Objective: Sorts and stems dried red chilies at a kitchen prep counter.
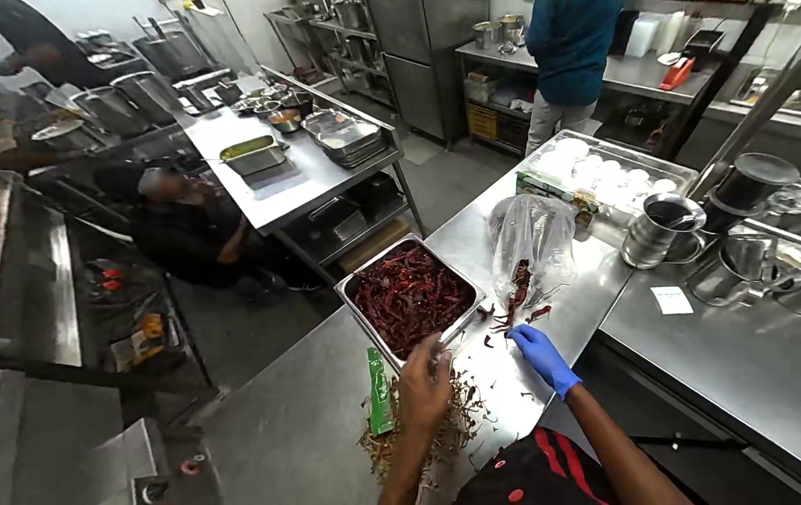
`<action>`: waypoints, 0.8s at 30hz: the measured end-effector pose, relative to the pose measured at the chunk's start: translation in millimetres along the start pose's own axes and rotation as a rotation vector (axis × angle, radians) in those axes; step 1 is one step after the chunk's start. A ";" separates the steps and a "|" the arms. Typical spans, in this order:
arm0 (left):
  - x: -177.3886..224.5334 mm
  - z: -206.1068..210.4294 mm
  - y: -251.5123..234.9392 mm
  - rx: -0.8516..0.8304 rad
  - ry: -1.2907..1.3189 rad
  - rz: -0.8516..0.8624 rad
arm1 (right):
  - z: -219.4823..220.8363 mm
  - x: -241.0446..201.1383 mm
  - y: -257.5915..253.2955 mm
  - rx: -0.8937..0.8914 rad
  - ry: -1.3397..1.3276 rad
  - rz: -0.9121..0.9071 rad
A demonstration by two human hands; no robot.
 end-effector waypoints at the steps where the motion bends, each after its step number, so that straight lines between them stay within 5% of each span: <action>1: -3.6 12.6 12.0 -0.028 0.020 -0.008 | -6.0 -6.3 -9.5 0.036 0.164 -0.037; 5: -5.7 49.4 50.2 -0.100 0.086 -0.030 | 8.1 -38.4 -39.2 0.077 0.758 -0.320; 10: -4.6 59.0 64.1 -0.109 0.103 -0.005 | 56.4 -54.5 -50.3 -0.042 1.018 -0.592; 15: -6.7 37.3 58.1 -0.068 0.385 -0.140 | 23.6 -94.7 -11.0 0.121 0.364 -0.567; 18: -9.5 59.1 58.8 -0.229 0.806 -0.338 | -5.5 -122.9 29.6 0.115 -0.022 -0.477; 20: -5.1 78.3 62.5 -0.318 1.061 -0.501 | -1.9 -130.3 55.9 0.059 -0.070 -0.544; 24: -2.4 81.2 60.8 -0.081 1.419 -0.675 | 31.5 -128.5 108.1 -0.053 0.093 -0.830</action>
Point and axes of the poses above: each hand's wrist, its own y-axis away from the middle knuckle, its own z-axis out of the palm, x = y × z, the point moved 10 cm from there along -y, towards the middle knuckle, and after that the axes turned 7 degrees about y, right-handed, at the moved point
